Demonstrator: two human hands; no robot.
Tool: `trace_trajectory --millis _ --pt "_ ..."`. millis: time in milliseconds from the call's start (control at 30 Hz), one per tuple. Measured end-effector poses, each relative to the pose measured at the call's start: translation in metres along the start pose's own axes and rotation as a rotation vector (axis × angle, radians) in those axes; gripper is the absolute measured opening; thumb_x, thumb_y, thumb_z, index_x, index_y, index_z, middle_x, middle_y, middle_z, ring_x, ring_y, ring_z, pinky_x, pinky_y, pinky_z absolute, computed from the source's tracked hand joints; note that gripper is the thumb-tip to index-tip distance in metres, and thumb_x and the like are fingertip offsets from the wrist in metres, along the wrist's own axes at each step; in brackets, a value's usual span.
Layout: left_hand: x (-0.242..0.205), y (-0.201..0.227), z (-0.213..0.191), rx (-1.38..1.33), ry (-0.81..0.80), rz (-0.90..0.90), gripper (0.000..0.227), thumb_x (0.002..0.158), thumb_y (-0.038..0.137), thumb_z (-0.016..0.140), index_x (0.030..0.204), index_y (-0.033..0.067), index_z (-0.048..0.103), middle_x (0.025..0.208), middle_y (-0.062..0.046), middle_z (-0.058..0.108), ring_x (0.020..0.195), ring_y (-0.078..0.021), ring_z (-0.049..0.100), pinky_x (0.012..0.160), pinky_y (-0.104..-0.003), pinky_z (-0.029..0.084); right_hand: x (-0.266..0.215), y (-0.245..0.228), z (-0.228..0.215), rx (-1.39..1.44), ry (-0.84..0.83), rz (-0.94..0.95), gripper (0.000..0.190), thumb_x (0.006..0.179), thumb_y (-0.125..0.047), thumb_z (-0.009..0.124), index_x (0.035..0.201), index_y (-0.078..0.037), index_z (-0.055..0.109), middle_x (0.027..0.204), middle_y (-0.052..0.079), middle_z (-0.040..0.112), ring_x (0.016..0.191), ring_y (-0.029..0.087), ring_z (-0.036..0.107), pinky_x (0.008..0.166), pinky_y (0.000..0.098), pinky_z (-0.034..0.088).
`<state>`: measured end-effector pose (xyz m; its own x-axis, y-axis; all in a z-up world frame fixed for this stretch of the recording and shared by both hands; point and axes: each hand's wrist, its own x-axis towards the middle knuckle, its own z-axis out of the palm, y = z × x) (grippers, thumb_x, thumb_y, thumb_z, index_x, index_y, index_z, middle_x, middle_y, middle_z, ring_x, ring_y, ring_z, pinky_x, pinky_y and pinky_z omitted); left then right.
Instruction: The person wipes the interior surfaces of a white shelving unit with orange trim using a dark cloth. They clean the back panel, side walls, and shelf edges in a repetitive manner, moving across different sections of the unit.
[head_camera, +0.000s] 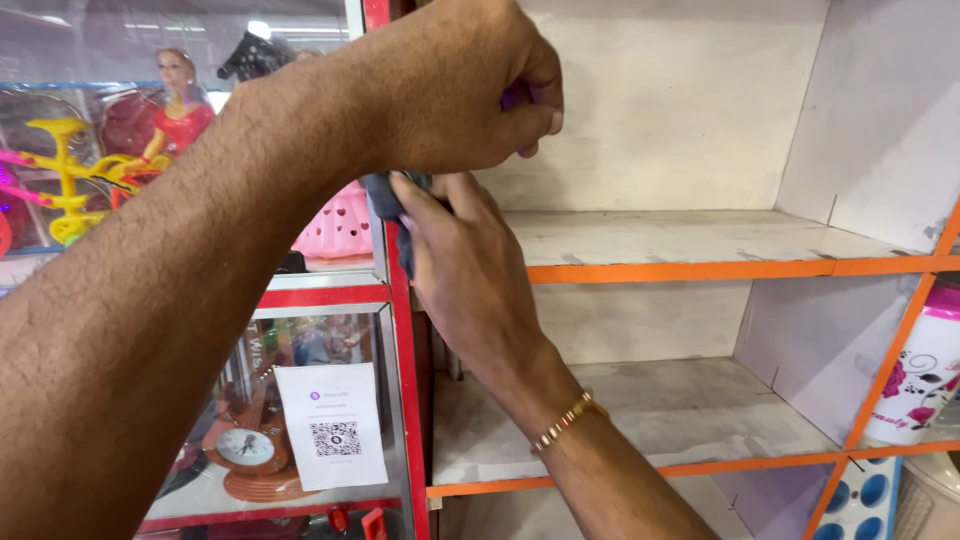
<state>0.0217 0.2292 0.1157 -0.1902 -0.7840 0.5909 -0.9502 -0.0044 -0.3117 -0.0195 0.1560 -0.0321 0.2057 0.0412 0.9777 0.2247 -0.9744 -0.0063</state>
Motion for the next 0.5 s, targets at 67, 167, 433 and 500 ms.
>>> trace_trajectory --millis 67,167,433,500 --pt "0.003 0.000 0.005 -0.010 0.015 0.033 0.015 0.093 0.016 0.068 0.100 0.0089 0.079 0.084 -0.005 0.080 0.070 -0.0159 0.077 0.067 -0.034 0.062 0.000 0.001 0.006 0.005 0.047 -0.067 0.035 0.095 0.001 0.065 0.130 -0.001 0.066 0.113 0.015 0.061 0.107 0.031 0.064 0.092 0.0434 0.055" --pt "0.005 0.001 0.015 -0.067 0.047 0.115 0.016 0.090 0.015 0.070 0.100 0.0067 0.080 0.084 -0.008 0.079 0.070 -0.0190 0.077 0.068 -0.035 0.062 -0.013 0.006 0.011 -0.017 0.055 -0.100 0.035 0.094 0.002 0.063 0.129 -0.002 0.067 0.115 0.016 0.059 0.111 0.032 0.062 0.093 0.0435 0.056" --pt "0.011 0.017 0.029 -0.033 -0.107 -0.116 0.017 0.093 0.024 0.067 0.098 0.0113 0.079 0.086 -0.005 0.080 0.074 -0.0192 0.077 0.073 -0.036 0.062 -0.037 -0.001 0.000 -0.169 -0.288 -0.021 0.019 0.092 -0.002 0.066 0.110 0.000 0.071 0.103 0.013 0.053 0.099 0.027 0.058 0.078 0.0390 0.058" --pt "0.012 0.020 0.030 -0.016 -0.099 -0.108 0.016 0.091 0.022 0.069 0.098 0.0118 0.079 0.087 -0.006 0.080 0.077 -0.0197 0.077 0.076 -0.036 0.061 -0.032 -0.003 -0.004 -0.177 -0.195 -0.060 0.019 0.092 -0.004 0.066 0.110 0.000 0.071 0.104 0.013 0.053 0.101 0.028 0.058 0.079 0.0398 0.057"
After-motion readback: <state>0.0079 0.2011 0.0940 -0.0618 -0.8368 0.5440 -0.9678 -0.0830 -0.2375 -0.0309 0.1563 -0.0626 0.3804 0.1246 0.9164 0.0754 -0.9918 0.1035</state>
